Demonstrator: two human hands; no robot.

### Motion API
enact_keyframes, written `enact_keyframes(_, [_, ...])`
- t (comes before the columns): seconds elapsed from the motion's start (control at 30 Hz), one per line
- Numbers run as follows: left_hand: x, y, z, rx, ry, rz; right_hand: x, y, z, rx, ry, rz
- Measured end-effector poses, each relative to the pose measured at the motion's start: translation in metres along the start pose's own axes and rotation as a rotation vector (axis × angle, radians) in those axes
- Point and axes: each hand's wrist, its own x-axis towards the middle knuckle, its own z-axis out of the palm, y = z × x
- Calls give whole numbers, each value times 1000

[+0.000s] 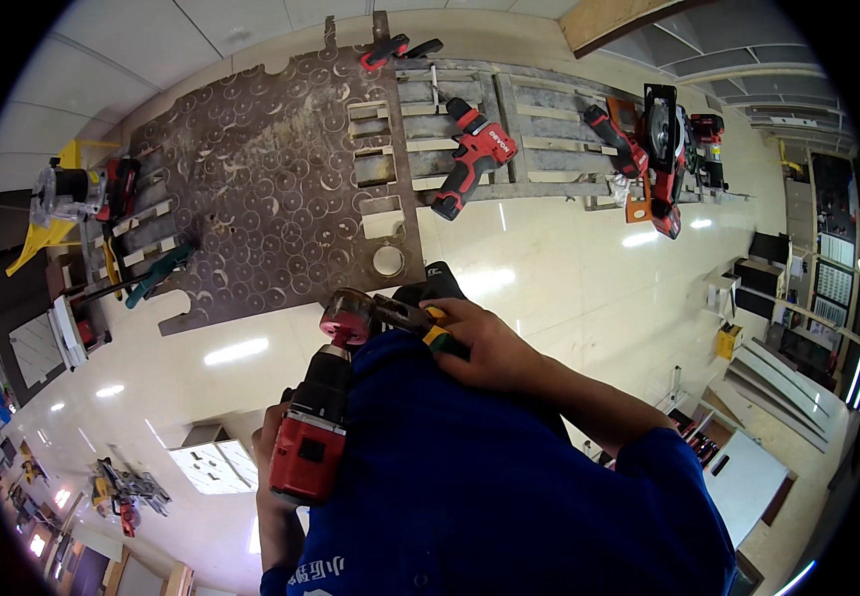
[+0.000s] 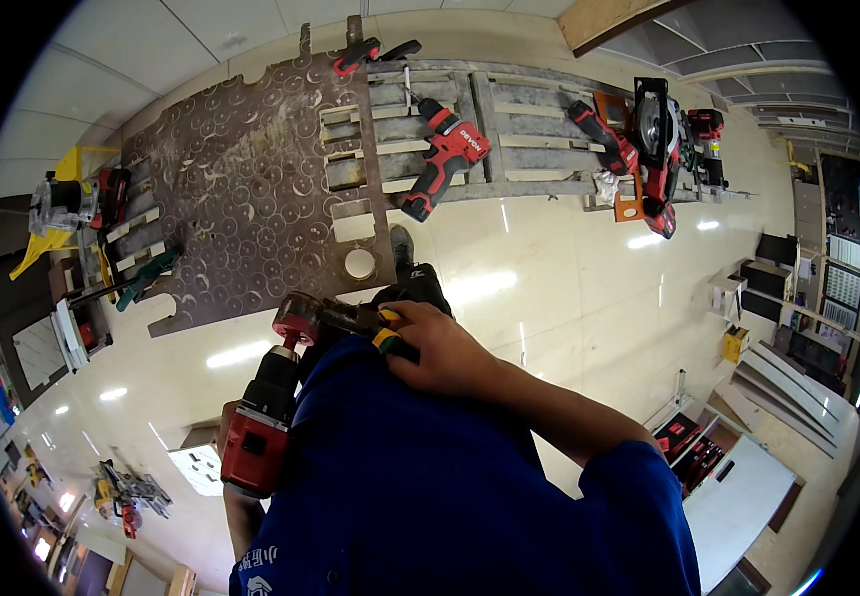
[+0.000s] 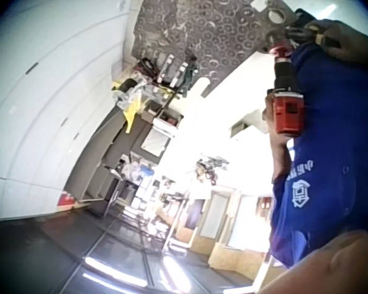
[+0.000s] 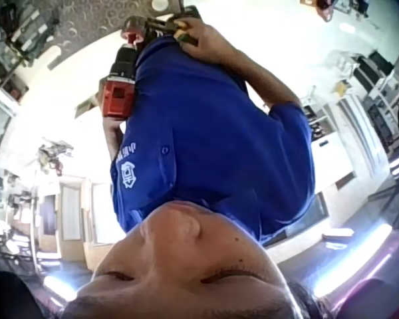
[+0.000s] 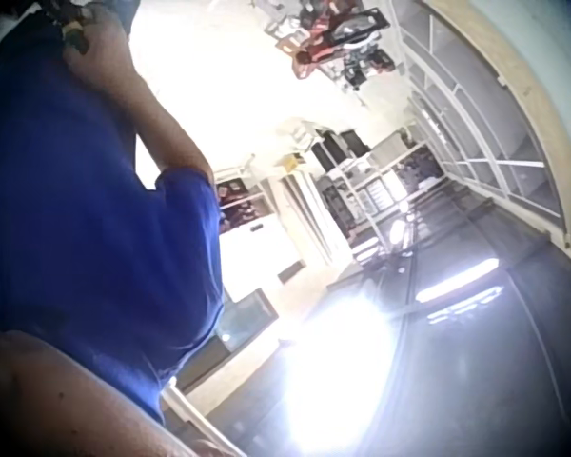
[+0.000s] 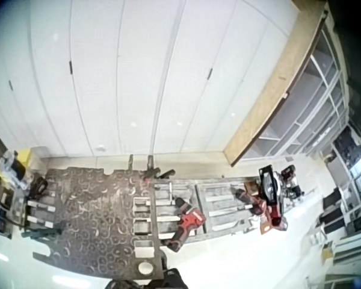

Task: The person assembles a cordless drill by attaching a battery pack and inserting a drill bit. They then use pliers to secure the bit and test the drill's operation on a workbench.

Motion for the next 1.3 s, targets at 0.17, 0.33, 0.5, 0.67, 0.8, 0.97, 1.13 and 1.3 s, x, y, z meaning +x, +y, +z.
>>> enact_keyframes(0.17, [6, 3, -4, -134, -118, 47, 2, -11, -2, 13, -13, 78])
enact_keyframes(0.33, [5, 5, -4, -104, -83, 69, -2, -10, 5, -31, 57, 86])
enact_keyframes(0.5, [7, 7, -4, -98, -76, 177, -4, -23, -2, -543, 265, -5])
enact_keyframes(0.67, [6, -1, -1, -11, -65, 237, 2, -22, -10, -658, 408, -19])
enact_keyframes(0.8, [5, -6, 0, -39, -49, 218, 5, -15, -20, -519, 448, 62])
enact_keyframes(0.97, [10, 3, -1, -122, -85, 136, 9, -10, -27, 82, -46, 273])
enact_keyframes(1.13, [12, 3, -2, -88, -122, 148, 10, -16, -5, -202, -46, 353])
enact_keyframes(1.3, [18, 8, -3, -188, -158, 113, 12, -16, 1, -285, -69, 426])
